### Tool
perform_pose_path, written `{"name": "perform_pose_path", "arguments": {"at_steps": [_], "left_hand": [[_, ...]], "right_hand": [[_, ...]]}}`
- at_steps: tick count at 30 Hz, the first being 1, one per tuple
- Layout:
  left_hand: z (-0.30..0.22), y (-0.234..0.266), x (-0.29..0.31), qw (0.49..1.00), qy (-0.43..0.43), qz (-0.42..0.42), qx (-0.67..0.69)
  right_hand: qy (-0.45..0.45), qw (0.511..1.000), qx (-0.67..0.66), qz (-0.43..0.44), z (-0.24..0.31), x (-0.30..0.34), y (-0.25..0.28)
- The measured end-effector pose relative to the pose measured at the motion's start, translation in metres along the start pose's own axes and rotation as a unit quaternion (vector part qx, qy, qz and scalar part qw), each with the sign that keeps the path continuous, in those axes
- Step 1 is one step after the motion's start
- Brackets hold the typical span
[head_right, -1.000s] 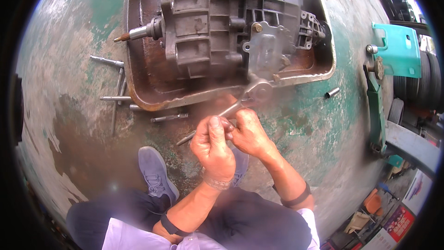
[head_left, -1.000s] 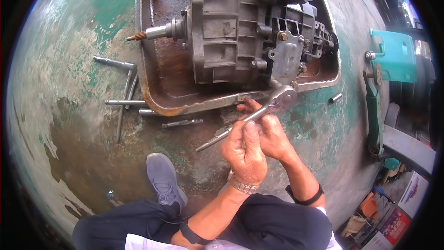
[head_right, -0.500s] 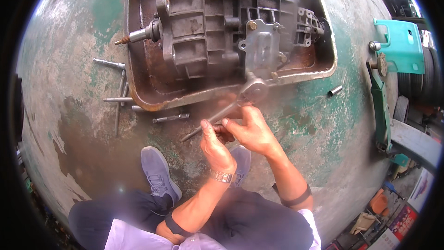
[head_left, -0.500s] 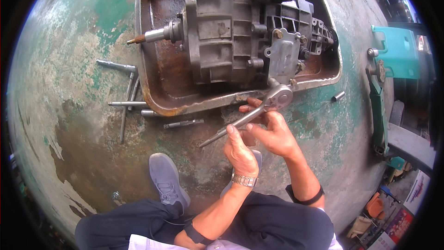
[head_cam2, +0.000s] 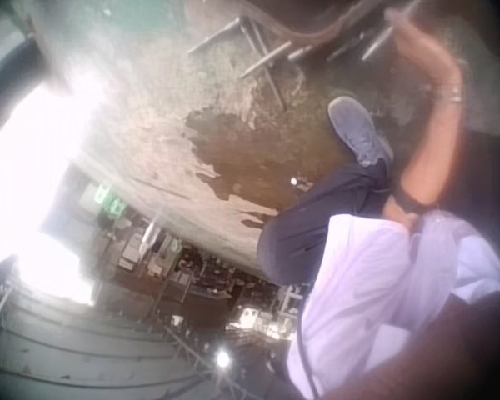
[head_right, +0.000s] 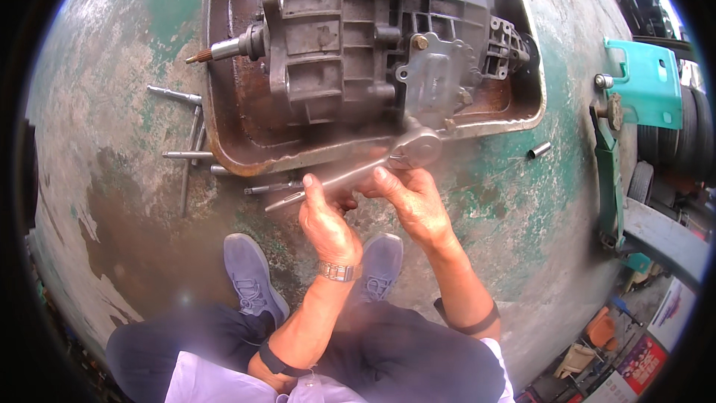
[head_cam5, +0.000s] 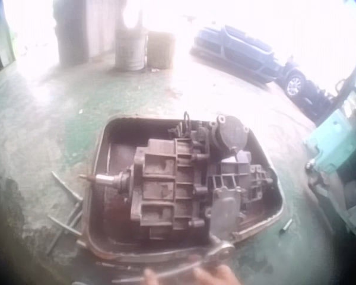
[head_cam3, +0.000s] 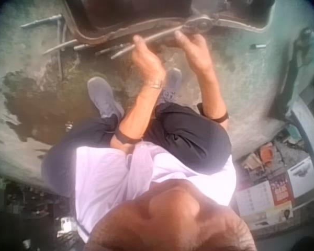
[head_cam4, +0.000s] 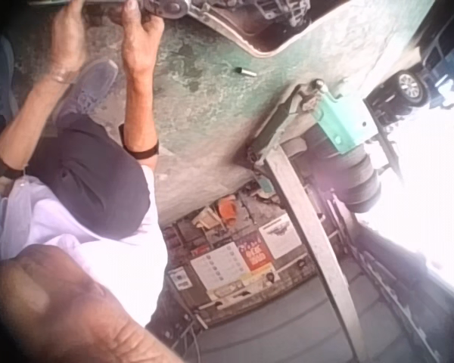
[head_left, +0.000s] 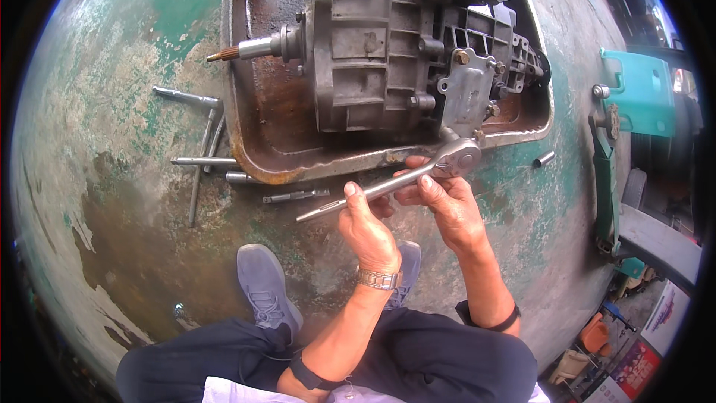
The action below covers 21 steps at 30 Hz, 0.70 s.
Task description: The person places a metal cover onto a transmission casing, aligns it, and secures it by inserting and tightening bolts with a ratchet. The person works on the transmission placed in a metal tray on the floor.
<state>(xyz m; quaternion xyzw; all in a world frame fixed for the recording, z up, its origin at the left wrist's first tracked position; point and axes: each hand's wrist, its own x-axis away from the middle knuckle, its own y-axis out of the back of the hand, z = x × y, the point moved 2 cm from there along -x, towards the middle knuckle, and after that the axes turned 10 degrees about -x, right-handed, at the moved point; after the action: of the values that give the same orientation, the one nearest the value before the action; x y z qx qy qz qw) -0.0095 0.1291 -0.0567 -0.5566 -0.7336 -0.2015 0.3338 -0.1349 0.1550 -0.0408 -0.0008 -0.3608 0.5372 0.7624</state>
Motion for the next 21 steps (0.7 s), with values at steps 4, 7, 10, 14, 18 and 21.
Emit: {"name": "perform_pose_path", "arguments": {"at_steps": [4, 7, 10, 14, 18, 21], "left_hand": [[-0.011, -0.001, -0.006, 1.000, -0.011, -0.003, 0.010], [-0.018, -0.002, -0.009, 1.000, -0.017, -0.002, -0.003], [-0.016, -0.004, -0.010, 1.000, -0.028, -0.011, -0.004], [-0.001, -0.007, 0.000, 0.997, -0.081, -0.003, -0.004], [0.011, 0.000, 0.036, 0.988, -0.084, 0.080, -0.103], [-0.001, -0.003, 0.054, 0.975, -0.146, 0.161, -0.042]], "right_hand": [[0.001, 1.000, -0.022, 0.007, -0.001, -0.001, 0.000], [0.003, 0.999, -0.048, 0.005, 0.002, -0.002, 0.000], [0.017, 0.995, -0.098, -0.018, 0.003, -0.002, -0.004], [0.037, 0.975, -0.219, -0.025, 0.000, -0.007, -0.013], [0.036, 0.953, -0.299, -0.015, -0.007, -0.009, -0.011], [0.030, 0.965, -0.260, -0.022, -0.012, 0.009, -0.003]]}}
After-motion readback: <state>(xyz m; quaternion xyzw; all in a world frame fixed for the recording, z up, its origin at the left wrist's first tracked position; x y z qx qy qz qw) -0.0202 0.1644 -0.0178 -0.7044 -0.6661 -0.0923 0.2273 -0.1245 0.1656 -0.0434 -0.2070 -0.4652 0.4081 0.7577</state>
